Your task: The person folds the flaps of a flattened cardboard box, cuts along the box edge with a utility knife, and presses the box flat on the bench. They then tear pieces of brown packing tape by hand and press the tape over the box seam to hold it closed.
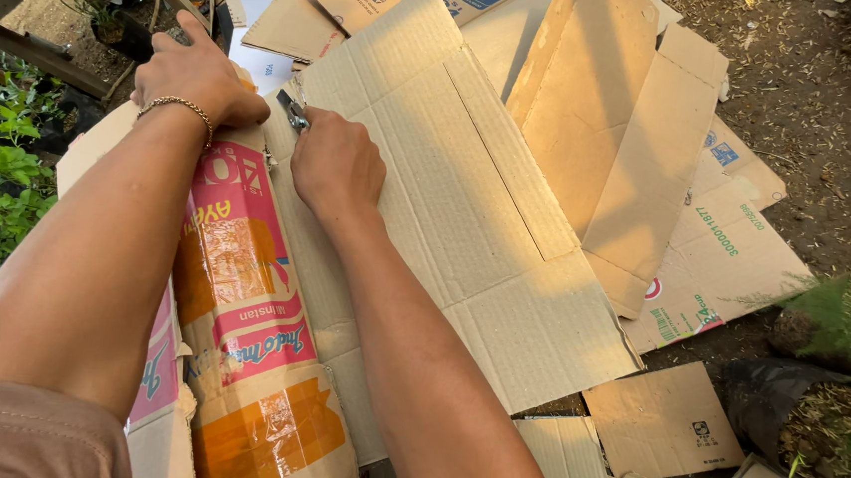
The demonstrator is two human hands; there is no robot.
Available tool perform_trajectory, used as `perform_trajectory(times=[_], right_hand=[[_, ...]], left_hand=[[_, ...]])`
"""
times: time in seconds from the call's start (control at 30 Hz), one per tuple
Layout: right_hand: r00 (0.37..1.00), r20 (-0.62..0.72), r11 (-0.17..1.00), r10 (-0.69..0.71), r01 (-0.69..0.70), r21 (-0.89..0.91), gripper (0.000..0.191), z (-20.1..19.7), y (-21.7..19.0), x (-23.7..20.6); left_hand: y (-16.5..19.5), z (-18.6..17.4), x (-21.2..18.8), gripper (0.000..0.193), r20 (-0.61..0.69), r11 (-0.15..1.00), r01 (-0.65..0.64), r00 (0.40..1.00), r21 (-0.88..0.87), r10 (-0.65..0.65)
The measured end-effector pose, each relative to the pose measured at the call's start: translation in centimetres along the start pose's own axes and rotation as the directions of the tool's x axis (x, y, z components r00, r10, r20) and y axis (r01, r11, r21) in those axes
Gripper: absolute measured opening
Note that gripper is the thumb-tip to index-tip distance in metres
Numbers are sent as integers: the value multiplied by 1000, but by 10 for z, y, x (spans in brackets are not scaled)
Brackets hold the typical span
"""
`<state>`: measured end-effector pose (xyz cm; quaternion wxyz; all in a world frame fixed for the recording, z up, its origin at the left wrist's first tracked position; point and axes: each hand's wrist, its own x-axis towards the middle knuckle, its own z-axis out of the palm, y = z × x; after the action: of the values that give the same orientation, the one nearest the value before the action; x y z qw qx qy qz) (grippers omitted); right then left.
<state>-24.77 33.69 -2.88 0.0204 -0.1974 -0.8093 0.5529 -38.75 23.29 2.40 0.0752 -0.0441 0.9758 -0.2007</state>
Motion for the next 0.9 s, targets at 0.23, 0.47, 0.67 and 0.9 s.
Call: perform_trajectory(times=[0.23, 0.47, 0.67, 0.9], right_hand=[[1000, 5, 1000, 5, -5, -19, 39, 10, -1, 2], [996, 29, 987, -87, 90, -132, 37, 11, -6, 3], [995, 4, 994, -100, 100, -49, 40, 10, -7, 14], [993, -4, 991, -120, 119, -62, 39, 18, -4, 17]], left_hand=[[-3, 4, 3, 133, -40, 1000, -21, 999, -13, 21], [1, 1, -2, 137, -39, 1000, -25, 999, -10, 25], [0, 1, -5, 140, -22, 999, -29, 999, -28, 29], [-1, 1, -5, 143, -9, 1000, -20, 1000, -24, 20]])
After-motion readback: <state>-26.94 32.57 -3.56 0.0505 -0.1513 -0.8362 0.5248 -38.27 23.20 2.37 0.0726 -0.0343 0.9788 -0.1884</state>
